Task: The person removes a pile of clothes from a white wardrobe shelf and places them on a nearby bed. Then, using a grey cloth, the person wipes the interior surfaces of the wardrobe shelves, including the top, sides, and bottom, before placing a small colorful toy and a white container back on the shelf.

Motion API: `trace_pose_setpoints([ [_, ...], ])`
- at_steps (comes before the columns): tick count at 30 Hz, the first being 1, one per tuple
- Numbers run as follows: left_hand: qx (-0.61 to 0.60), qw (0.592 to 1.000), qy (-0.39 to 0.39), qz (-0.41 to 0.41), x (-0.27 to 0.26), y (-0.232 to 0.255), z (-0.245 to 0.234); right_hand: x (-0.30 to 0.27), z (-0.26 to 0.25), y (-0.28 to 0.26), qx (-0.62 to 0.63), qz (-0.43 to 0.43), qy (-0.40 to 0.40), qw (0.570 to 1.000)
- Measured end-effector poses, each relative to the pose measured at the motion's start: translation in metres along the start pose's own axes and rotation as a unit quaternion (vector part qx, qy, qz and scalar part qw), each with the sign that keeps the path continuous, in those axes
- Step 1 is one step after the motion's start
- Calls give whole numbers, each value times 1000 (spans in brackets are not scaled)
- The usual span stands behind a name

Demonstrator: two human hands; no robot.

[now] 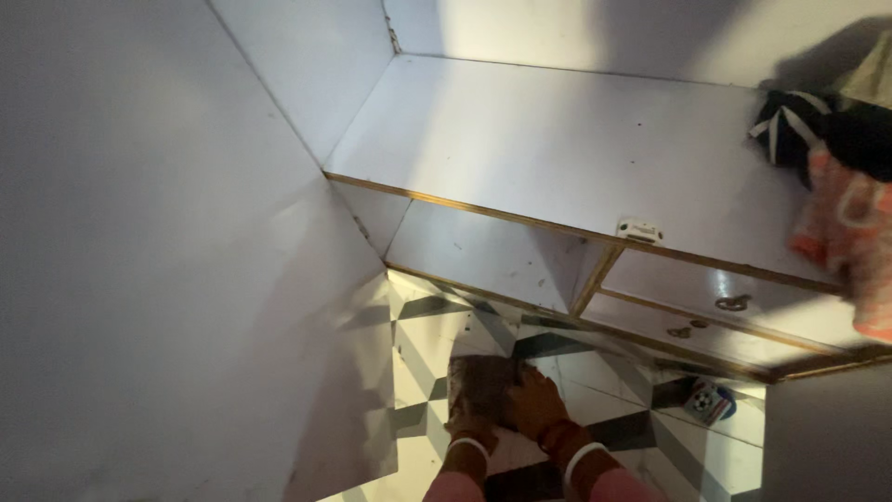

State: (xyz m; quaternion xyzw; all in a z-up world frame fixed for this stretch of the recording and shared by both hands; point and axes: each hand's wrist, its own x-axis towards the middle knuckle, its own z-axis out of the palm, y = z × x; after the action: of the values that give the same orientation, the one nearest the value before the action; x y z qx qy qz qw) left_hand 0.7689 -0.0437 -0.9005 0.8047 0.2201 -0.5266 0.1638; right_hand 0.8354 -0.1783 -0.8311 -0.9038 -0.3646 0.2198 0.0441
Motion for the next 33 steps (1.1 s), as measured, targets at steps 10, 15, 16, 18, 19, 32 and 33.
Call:
trace_pose_setpoints([
  [10,-45,940,280,189,-15,16,-15,-4,57,63,37,75,-84,993],
  [15,-242,751,403,464,-80,66,-73,9,49,95,123,139,-2,983],
  [16,-243,744,411,467,-97,79,-86,8,39,100,196,142,81,967],
  [18,-251,719,408,503,-132,103,-110,-5,11,109,329,150,242,900],
  [19,-259,699,398,535,-149,114,-121,-15,-10,114,314,180,262,894],
  [32,-366,529,423,638,-271,277,-260,-151,-332,194,-61,203,592,778],
  [33,-313,559,448,624,-273,285,-263,-150,-345,205,-126,261,544,788],
])
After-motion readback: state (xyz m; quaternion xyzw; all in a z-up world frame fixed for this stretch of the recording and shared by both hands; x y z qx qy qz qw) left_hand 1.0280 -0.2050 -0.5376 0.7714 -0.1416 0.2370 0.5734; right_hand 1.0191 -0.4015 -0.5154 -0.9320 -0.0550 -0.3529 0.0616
